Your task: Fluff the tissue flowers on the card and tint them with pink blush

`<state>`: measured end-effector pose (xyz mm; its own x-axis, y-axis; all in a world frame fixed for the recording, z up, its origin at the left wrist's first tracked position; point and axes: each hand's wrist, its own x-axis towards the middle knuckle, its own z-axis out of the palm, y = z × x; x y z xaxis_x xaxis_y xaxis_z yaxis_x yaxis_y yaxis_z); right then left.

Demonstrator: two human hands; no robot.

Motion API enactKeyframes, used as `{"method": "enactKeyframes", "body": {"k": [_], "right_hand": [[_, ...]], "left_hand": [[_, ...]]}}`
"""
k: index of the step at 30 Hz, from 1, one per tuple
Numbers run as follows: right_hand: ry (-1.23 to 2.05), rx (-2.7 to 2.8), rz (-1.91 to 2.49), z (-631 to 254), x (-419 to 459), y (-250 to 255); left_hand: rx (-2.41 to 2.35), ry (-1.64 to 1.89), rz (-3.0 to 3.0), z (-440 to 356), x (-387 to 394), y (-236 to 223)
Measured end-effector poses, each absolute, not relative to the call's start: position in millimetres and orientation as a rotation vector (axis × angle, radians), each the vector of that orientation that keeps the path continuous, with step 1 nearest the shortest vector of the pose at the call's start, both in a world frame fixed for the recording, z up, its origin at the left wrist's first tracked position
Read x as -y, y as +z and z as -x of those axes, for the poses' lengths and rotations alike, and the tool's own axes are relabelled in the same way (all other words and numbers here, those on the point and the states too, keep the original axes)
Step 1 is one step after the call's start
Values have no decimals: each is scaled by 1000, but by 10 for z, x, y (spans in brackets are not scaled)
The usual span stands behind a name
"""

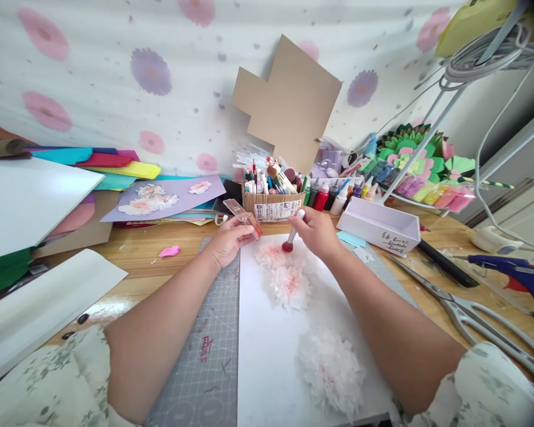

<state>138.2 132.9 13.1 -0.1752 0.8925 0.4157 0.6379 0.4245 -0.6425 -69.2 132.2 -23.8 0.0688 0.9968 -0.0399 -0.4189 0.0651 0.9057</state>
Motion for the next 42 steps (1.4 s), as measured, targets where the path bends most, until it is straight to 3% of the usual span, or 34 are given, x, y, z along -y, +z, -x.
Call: {"method": "enactKeyframes", "body": {"k": [19, 24, 29, 35, 42], "right_hand": [[479, 1954, 1193, -1324, -1328, 118], [473, 1802, 1150, -1548, -1414, 419], [677, 1675, 1093, -2217, -1194, 715], [883, 1543, 1110, -2665, -767, 278], [658, 1729, 1127, -2503, -936, 129]], "left_hand": [[-859, 1305, -930, 705, -1331, -277], [-834, 1304, -1031, 684, -1264, -208], [-764, 1192, -1188, 566, -1128, 47], [-680, 846, -1456, 228, -1147, 299], [-733, 803, -1499, -110, -1329, 263]]}}
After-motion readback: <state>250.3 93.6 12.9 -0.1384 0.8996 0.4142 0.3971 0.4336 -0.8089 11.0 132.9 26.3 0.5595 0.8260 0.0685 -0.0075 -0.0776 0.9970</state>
